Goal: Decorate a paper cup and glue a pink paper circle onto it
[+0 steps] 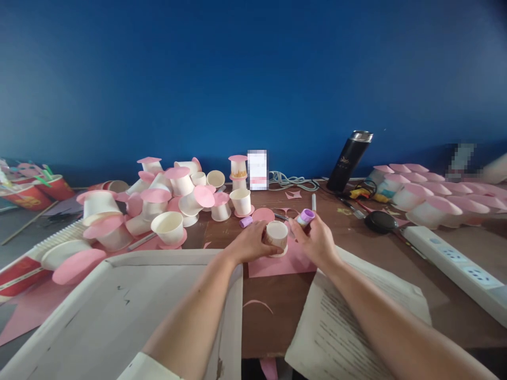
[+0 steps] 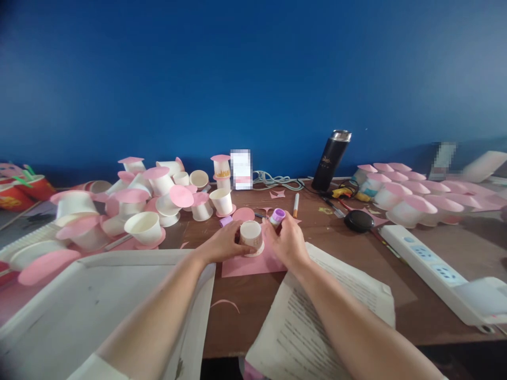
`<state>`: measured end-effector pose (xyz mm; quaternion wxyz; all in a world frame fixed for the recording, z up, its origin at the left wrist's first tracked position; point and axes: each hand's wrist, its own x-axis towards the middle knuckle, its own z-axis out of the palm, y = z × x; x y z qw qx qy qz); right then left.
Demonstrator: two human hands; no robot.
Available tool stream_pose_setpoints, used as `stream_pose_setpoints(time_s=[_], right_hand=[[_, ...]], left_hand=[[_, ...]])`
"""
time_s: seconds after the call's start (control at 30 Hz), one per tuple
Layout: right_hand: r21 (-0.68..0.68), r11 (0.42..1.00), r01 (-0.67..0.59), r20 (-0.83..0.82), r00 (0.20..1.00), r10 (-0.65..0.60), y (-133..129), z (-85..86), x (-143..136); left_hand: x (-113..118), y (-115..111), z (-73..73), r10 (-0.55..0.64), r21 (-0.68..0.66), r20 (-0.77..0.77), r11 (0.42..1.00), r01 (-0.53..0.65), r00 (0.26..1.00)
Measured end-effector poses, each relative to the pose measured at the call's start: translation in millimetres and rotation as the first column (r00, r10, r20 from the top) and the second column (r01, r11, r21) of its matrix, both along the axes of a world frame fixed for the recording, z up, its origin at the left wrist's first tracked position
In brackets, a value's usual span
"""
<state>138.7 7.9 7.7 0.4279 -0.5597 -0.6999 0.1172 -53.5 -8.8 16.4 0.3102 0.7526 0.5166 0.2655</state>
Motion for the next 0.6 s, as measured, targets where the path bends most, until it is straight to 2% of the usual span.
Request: stream_pose_setpoints(time_s=[0.1, 0.23, 0.47, 0.6], right_hand=[[-0.063, 0.998, -0.009, 0.044, 0.999, 0.011, 5.0, -5.8, 0.8], [-0.095, 0.995, -0.019, 0.007, 1.000, 0.020, 3.7, -5.1, -0.2], [-0.074, 0.995, -0.071, -0.098, 0.993, 0.063, 0.2, -2.9, -1.7], [-0.036, 0.998, -0.052, -0.206, 0.977, 0.044, -2.9, 1.4, -3.5]], left_hand=[[-0.2, 0.3, -1.3, -0.012, 0.021, 0.003, 1.000, 0.011, 1.000], [-0.5, 1.6, -2.5, -0.023, 0.009, -0.025, 1.000, 0.023, 0.999], [-0.8, 3.5, -4.4, -0.021, 0.033, -0.087, 0.999, 0.024, 0.996], [-1.5, 3.9, -6.4, -0.021, 0.030, -0.086, 0.999, 0.024, 0.996]])
